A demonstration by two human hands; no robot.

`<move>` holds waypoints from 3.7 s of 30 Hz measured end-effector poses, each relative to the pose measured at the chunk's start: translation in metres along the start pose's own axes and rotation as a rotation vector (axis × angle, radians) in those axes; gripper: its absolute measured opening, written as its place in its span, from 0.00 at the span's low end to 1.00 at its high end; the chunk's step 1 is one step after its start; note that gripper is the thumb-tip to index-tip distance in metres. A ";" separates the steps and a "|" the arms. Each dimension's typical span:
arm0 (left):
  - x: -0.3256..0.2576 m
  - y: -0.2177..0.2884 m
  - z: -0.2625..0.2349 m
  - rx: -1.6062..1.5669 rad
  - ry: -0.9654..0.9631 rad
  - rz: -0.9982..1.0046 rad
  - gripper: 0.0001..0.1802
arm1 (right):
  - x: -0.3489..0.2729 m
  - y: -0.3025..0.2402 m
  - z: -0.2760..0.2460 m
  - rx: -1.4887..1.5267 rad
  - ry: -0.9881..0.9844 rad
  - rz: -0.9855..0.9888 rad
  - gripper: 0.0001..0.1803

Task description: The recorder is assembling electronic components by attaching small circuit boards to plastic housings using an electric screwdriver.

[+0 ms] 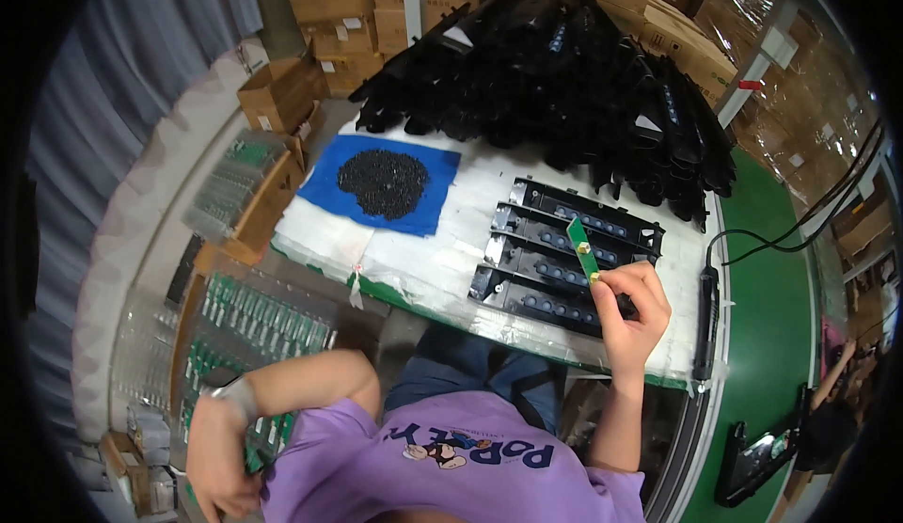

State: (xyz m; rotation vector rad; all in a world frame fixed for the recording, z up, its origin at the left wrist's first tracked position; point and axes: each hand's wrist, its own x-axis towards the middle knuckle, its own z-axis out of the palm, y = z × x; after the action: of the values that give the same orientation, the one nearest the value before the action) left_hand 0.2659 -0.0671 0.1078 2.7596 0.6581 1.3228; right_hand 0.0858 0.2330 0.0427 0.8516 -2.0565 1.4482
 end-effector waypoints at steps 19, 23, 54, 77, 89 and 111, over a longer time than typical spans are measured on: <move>-0.177 -0.149 -0.138 -0.364 1.982 -0.824 0.18 | 0.098 0.119 0.002 -0.355 -0.442 -0.179 0.04; -0.200 -0.162 -0.147 -0.252 1.930 -0.909 0.15 | 0.098 0.136 -0.002 -0.398 -0.498 -0.104 0.04; -0.185 -0.163 -0.115 -0.144 1.823 -1.105 0.08 | 0.088 0.137 0.015 -0.483 -0.453 -0.064 0.07; -0.184 -0.162 -0.112 -0.021 1.807 -1.198 0.08 | 0.086 0.137 0.016 -0.650 -0.436 -0.122 0.07; -0.192 -0.159 -0.111 0.240 1.441 -1.008 0.11 | 0.097 0.067 0.010 0.107 -0.454 0.106 0.09; -0.187 -0.155 -0.114 0.123 1.927 -1.221 0.16 | 0.099 0.074 0.007 -0.053 -0.465 0.124 0.02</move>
State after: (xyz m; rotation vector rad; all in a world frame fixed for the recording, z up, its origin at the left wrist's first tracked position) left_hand 0.0205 -0.0146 0.0133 -0.1878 1.6960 2.6296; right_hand -0.0359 0.2234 0.0610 1.1419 -2.5125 1.3429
